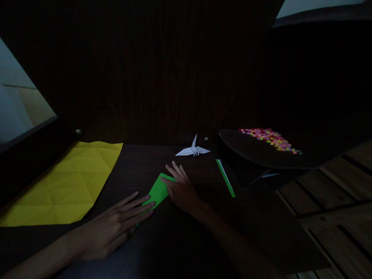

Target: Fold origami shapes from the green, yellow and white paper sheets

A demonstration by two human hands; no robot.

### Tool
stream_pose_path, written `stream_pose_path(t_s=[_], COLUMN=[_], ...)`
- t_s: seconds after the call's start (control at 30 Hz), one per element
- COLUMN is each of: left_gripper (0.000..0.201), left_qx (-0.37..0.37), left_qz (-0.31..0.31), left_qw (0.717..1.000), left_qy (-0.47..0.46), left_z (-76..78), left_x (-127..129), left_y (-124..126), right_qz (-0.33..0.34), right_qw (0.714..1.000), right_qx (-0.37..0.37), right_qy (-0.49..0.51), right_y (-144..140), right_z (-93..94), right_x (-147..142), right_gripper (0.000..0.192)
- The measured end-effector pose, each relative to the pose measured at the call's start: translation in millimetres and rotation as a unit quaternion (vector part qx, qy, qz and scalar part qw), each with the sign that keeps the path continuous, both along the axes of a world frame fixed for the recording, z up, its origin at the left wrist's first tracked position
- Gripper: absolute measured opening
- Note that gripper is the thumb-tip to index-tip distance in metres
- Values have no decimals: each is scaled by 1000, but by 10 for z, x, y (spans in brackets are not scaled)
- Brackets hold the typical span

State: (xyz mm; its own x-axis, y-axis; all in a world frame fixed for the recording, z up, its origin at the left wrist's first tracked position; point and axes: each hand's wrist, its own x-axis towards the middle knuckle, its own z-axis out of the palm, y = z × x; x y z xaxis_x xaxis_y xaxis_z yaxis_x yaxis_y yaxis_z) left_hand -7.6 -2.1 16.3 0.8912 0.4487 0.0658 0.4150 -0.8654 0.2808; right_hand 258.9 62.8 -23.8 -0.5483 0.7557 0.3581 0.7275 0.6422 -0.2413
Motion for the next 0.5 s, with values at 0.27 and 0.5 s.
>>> stream_pose_path(t_s=[0.27, 0.5], left_gripper=[46, 42], left_qx=[83, 109], left_qz=[79, 111], left_qw=[992, 984], left_qy=[-55, -83], left_z=[-176, -189], left_x=[-84, -126], left_y=[112, 142], right_qz=[-31, -30], right_qw=[999, 1000], right_qx=[13, 9], right_qy=[4, 2], right_y=[-33, -84], right_z=[41, 85], right_x=[-13, -31], right_gripper=[34, 32])
